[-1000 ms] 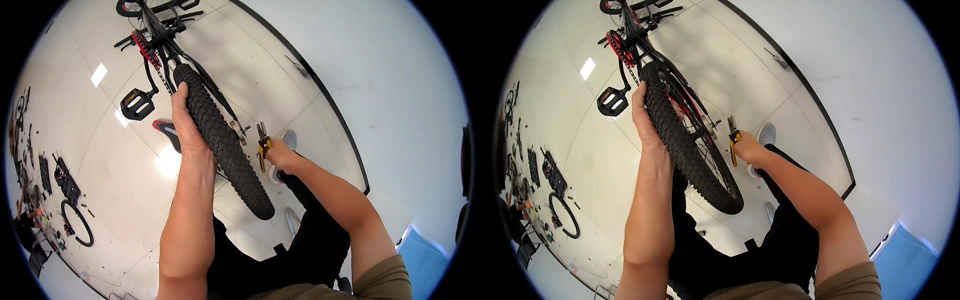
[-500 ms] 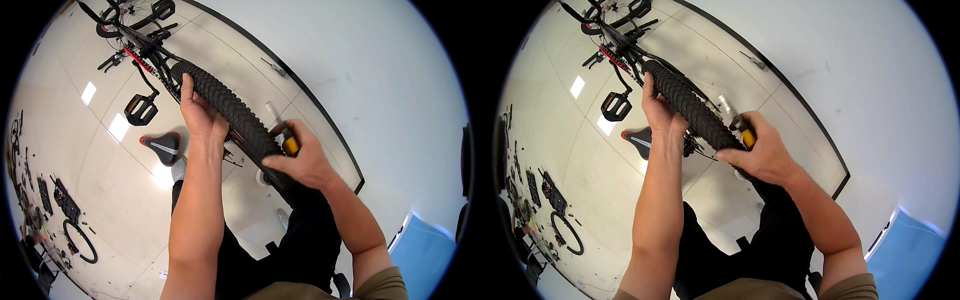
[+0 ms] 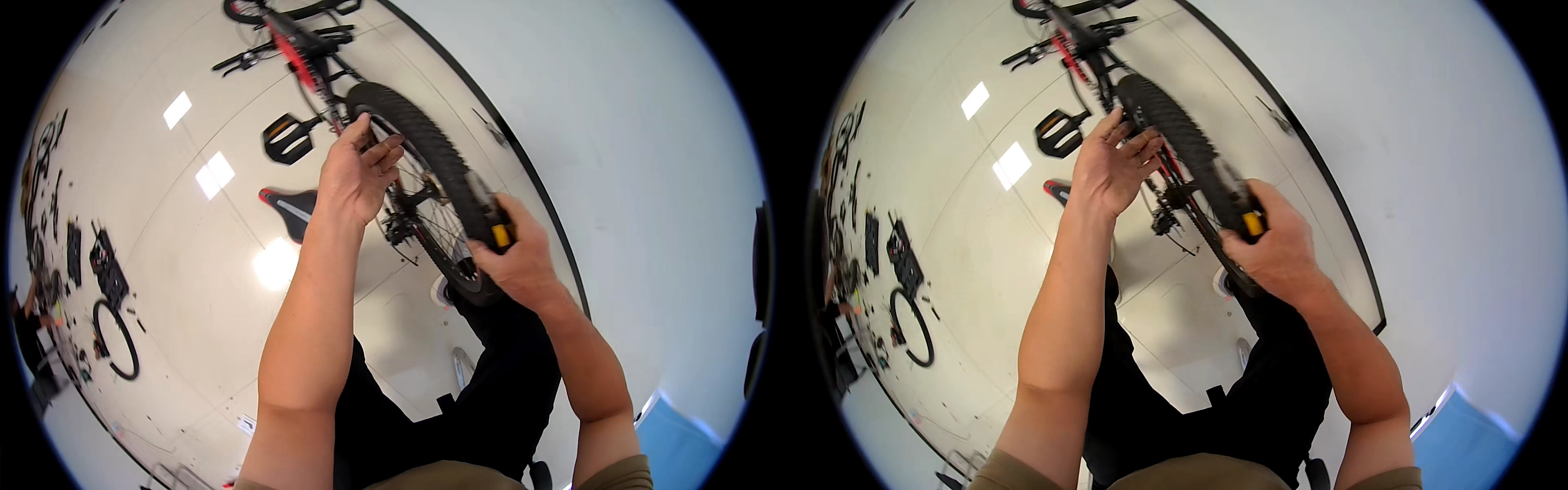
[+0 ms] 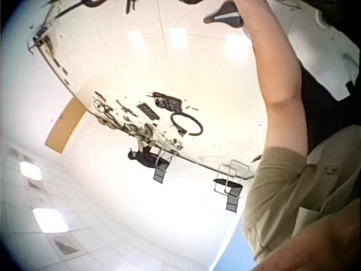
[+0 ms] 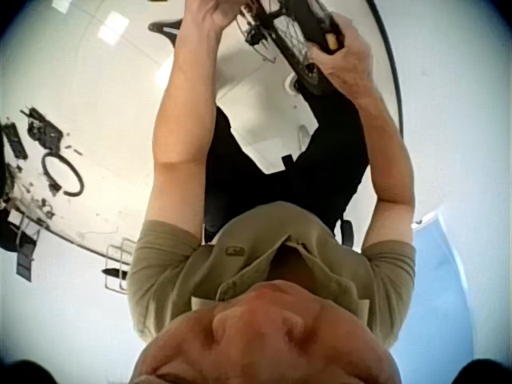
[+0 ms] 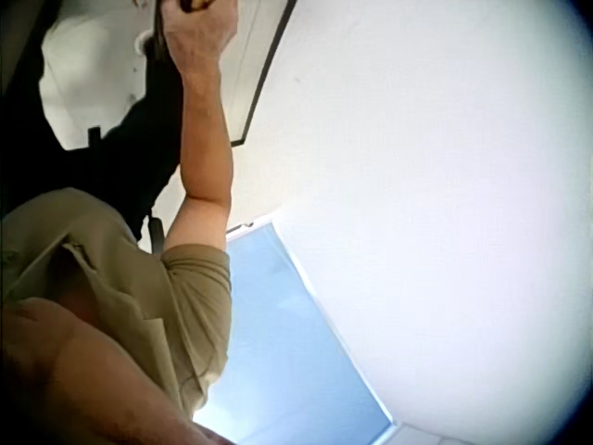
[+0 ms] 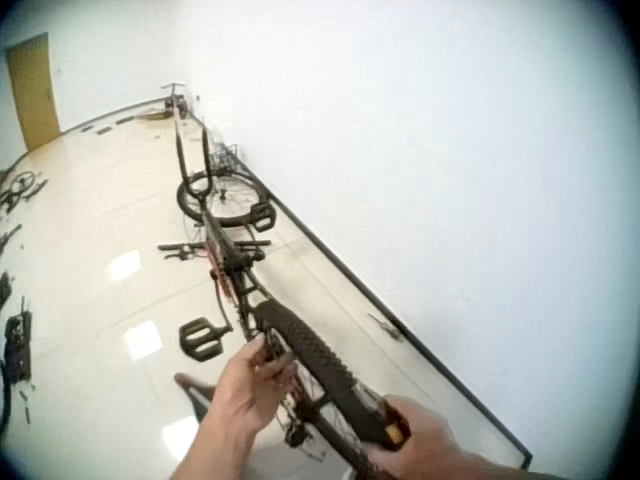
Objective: The person uses pliers to adjust the rear derailleur and chain on a bicycle. They rotate the rear wheel to test the chain movement and continue making small adjustments to the derailleur mechanism.
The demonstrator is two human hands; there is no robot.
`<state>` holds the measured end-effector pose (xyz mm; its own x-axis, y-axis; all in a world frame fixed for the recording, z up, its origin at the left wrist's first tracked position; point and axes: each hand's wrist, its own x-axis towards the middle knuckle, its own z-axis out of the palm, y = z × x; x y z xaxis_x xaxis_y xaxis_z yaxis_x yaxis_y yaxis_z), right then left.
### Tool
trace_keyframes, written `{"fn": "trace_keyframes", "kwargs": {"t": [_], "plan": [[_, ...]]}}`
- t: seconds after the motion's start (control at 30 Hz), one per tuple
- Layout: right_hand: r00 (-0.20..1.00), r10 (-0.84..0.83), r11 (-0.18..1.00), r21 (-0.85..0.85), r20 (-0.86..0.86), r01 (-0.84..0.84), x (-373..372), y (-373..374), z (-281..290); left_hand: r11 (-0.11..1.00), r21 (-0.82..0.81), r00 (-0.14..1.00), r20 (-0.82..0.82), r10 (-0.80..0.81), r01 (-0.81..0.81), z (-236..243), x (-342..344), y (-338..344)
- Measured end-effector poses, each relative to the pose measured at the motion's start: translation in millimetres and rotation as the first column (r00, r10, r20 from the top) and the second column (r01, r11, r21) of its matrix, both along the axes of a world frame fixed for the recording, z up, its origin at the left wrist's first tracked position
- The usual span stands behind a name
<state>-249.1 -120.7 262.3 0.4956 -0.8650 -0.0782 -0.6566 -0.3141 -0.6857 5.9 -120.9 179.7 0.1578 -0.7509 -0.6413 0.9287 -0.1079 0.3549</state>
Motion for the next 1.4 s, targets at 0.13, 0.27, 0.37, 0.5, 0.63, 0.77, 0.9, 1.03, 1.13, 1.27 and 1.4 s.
{"fn": "trace_keyframes", "kwargs": {"t": [0.13, 0.27, 0.37, 0.5, 0.63, 0.77, 0.9, 1.03, 1.13, 1.27, 1.4], "plan": [[0.998, -0.007, 1.000, 0.022, 0.056, 0.006, 8.0, -0.5, 2.8, 0.986, 0.084, 0.989, 0.049, 0.138, -0.142, 6.2, 25.4, 30.3], [0.999, -0.026, 0.997, 0.079, -0.023, 0.028, 19.8, 5.7, 9.1, 0.975, 0.054, 0.976, 0.014, 0.217, -0.218, 9.1, 35.9, 48.8], [0.997, 0.033, 0.999, -0.039, -0.066, -0.035, 11.6, 0.7, 4.0, 0.968, 0.033, 0.966, -0.067, 0.250, -0.248, 10.1, 27.3, 50.0], [0.984, 0.114, 0.993, -0.024, -0.136, -0.119, 11.9, -5.7, 7.8, 0.963, 0.025, 0.957, -0.103, 0.270, -0.269, 10.5, 26.6, 65.8], [0.972, 0.146, 0.989, -0.006, -0.183, -0.150, 12.3, -6.9, 12.7, 0.959, 0.041, 0.957, -0.059, 0.284, -0.282, 14.5, 29.6, 84.6], [0.963, 0.189, 0.976, -0.069, -0.190, -0.205, 11.7, -11.6, 12.1, 0.964, 0.036, 0.964, -0.034, 0.263, -0.262, 11.1, 30.2, 102.8], [0.965, 0.160, 0.973, -0.134, -0.208, -0.190, 10.7, -18.6, 10.5, 0.978, 0.013, 0.978, 0.012, 0.210, -0.211, 4.3, 33.3, 126.4], [0.967, 0.084, 0.984, -0.133, -0.240, -0.119, 7.8, -21.9, 15.8, 0.992, 0.059, 0.987, 0.123, 0.103, -0.111, -0.4, 28.4, 150.3], [0.965, 0.029, 0.992, -0.112, -0.261, -0.060, 2.5, -27.8, 21.1, 0.978, 0.042, 0.721, 0.669, -0.180, 0.205, -1.0, -12.6, 164.3], [0.974, 0.001, 0.983, -0.181, -0.228, -0.044, -5.9, -17.7, 19.3, 0.755, 0.252, -0.020, 0.953, -0.303, 0.605, -1.1, -86.9, 194.3], [0.977, -0.100, 0.974, -0.219, -0.191, 0.057, 0.7, 2.0, 19.7, 0.414, 0.475, -0.342, 0.869, -0.357, 0.776, -4.5, -96.6, 204.7]]}}
